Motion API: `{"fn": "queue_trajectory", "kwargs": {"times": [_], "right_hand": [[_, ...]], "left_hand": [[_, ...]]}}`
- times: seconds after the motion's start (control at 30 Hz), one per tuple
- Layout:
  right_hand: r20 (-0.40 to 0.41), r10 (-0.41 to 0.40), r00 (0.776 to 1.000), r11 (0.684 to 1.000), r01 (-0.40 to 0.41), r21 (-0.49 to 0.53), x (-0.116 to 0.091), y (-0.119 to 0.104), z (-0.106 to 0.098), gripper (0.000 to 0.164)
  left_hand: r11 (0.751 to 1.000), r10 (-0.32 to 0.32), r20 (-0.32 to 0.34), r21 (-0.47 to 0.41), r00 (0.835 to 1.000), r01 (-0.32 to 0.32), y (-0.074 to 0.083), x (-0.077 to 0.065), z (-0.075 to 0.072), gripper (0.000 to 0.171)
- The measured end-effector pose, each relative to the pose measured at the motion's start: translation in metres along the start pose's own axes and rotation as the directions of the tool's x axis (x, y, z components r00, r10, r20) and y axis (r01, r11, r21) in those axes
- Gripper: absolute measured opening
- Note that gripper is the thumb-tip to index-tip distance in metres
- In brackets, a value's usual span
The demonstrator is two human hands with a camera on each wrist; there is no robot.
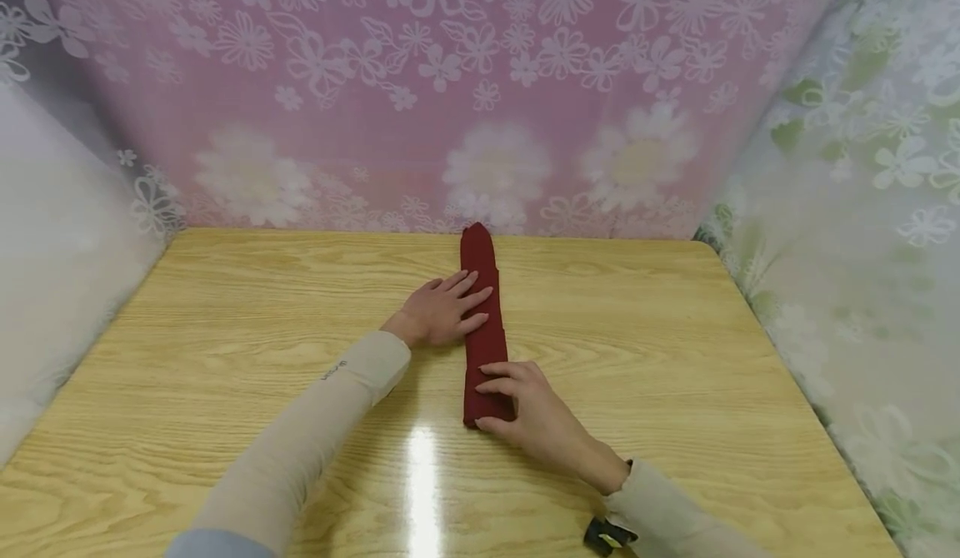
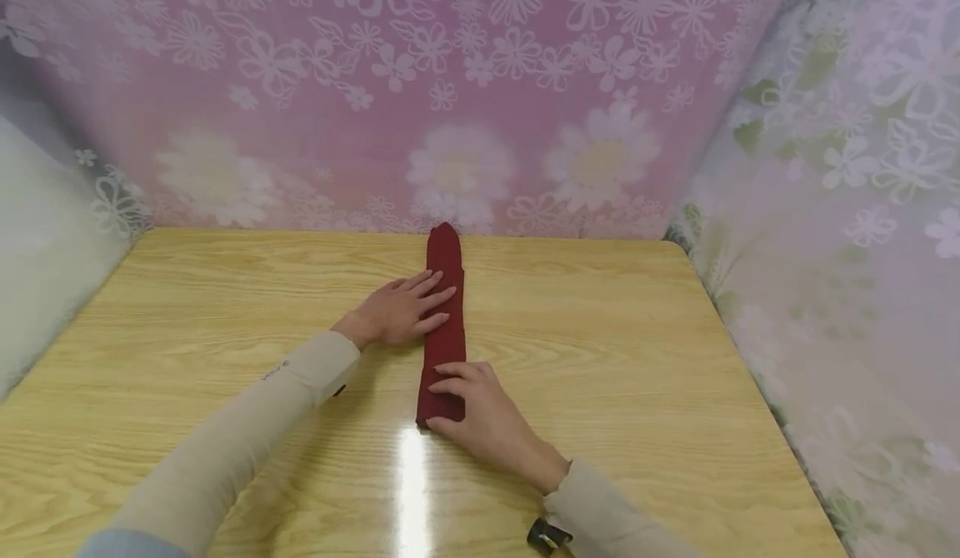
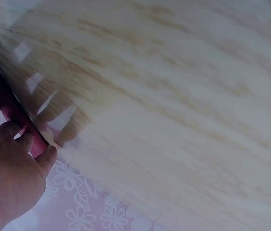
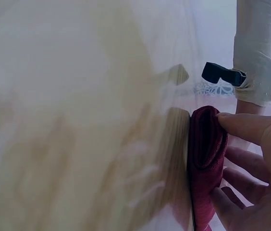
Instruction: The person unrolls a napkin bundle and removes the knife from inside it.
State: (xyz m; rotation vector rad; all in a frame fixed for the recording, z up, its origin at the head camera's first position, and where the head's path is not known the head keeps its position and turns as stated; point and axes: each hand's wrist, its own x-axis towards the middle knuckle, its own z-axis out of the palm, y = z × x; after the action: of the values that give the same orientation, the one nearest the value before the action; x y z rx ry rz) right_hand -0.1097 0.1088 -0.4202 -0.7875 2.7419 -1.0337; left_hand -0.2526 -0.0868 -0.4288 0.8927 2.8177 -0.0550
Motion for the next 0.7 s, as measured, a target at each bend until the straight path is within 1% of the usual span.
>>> {"fn": "queue_trajectory", "kwargs": {"times": [0.47,0.57,0.7], "right_hand": [[-0.043,-0.026,0.999,1.000,0.026,-0.017,-0.0004,0.0002,0.0036,0.030],[-0.052,-0.025,0.998,1.000,0.024,-0.015,-0.0004,0.0000,0.0040,0.028],[-0.064,-0.003,0.998,1.000,0.004,0.006,-0.0008,-0.0002,0.0037,0.026]], "left_hand": [[1.000,-0.010,0.015,0.007,1.000,0.010,0.0012,0.0009,0.0012,0.059],[1.000,-0.013,0.015,0.015,1.000,0.013,0.0017,0.0010,0.0014,0.059],[1.000,-0.010,0.015,0.015,1.000,0.010,0.0027,0.0011,0.0010,0.059]]}}
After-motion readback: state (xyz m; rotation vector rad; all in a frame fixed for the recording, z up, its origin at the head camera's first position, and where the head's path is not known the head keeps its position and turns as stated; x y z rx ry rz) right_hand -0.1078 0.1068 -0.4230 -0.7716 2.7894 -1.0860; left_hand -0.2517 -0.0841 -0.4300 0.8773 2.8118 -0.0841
